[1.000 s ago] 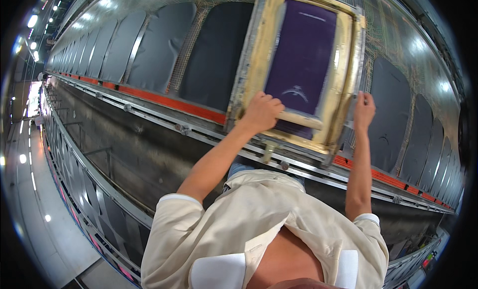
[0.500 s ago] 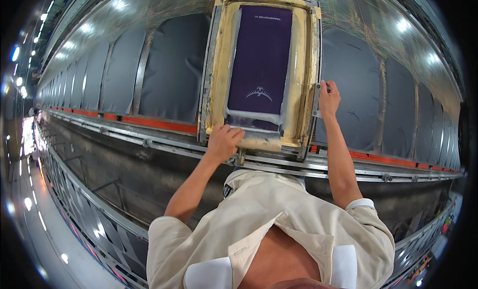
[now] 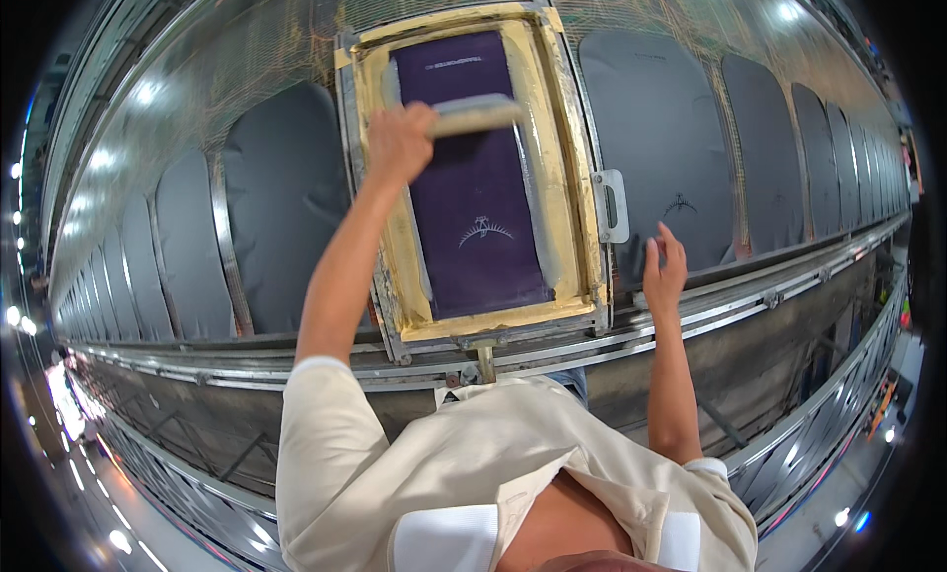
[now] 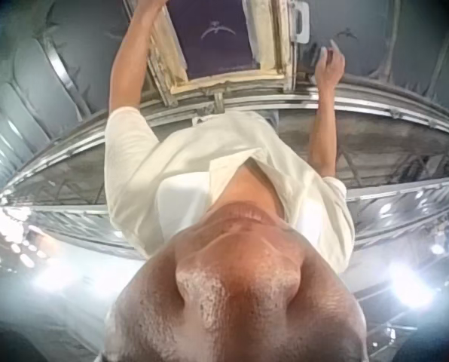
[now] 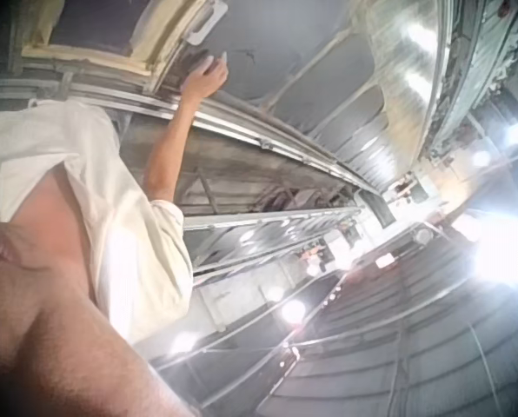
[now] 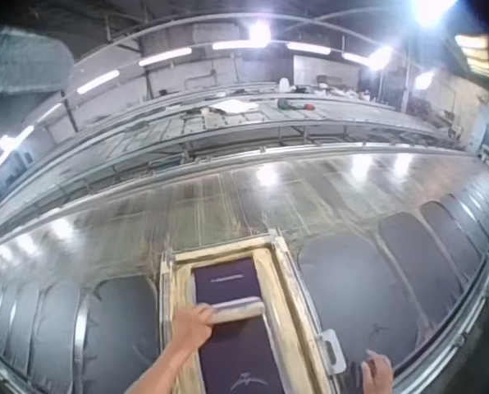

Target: The person repeatedly uses a squeegee to pull purple ink across a screen-printing frame mounted on a conveyor, then lifts the frame to reveal the printed fabric and lowers it for the next pass. The task continues in a repetitive cycle throughout the clip.

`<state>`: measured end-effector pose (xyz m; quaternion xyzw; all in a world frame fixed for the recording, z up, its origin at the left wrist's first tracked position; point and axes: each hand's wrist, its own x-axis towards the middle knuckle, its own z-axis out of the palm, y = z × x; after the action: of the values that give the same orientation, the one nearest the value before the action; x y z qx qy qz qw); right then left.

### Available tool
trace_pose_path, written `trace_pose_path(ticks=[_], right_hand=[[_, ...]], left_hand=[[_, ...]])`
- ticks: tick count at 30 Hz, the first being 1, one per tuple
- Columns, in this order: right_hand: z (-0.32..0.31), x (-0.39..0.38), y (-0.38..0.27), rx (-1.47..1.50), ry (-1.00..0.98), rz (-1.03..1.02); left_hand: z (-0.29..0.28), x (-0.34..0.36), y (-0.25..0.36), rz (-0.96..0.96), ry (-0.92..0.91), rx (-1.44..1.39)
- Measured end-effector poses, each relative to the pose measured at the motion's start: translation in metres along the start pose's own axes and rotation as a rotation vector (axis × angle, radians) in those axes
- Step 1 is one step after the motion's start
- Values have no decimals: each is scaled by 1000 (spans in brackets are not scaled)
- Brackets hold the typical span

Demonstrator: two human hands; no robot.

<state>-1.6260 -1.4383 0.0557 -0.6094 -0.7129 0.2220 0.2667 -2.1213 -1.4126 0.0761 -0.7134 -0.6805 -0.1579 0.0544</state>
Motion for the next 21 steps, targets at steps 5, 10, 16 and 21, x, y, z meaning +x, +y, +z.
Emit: trace_pose_path(ticks=[5, 10, 16, 21], right_hand=[[-50, -74, 48, -269, 101, -17], [-49, -77, 51, -155, 185, 29], [-47, -79, 53, -81, 259, 33], [-49, -80, 48, -41, 257, 59]], left_hand=[[0, 117, -55, -54, -144, 74], [5, 142, -61, -217, -315, -17], [-8, 58, -22, 63, -169, -30], [-62, 0, 33, 158, -488, 19]])
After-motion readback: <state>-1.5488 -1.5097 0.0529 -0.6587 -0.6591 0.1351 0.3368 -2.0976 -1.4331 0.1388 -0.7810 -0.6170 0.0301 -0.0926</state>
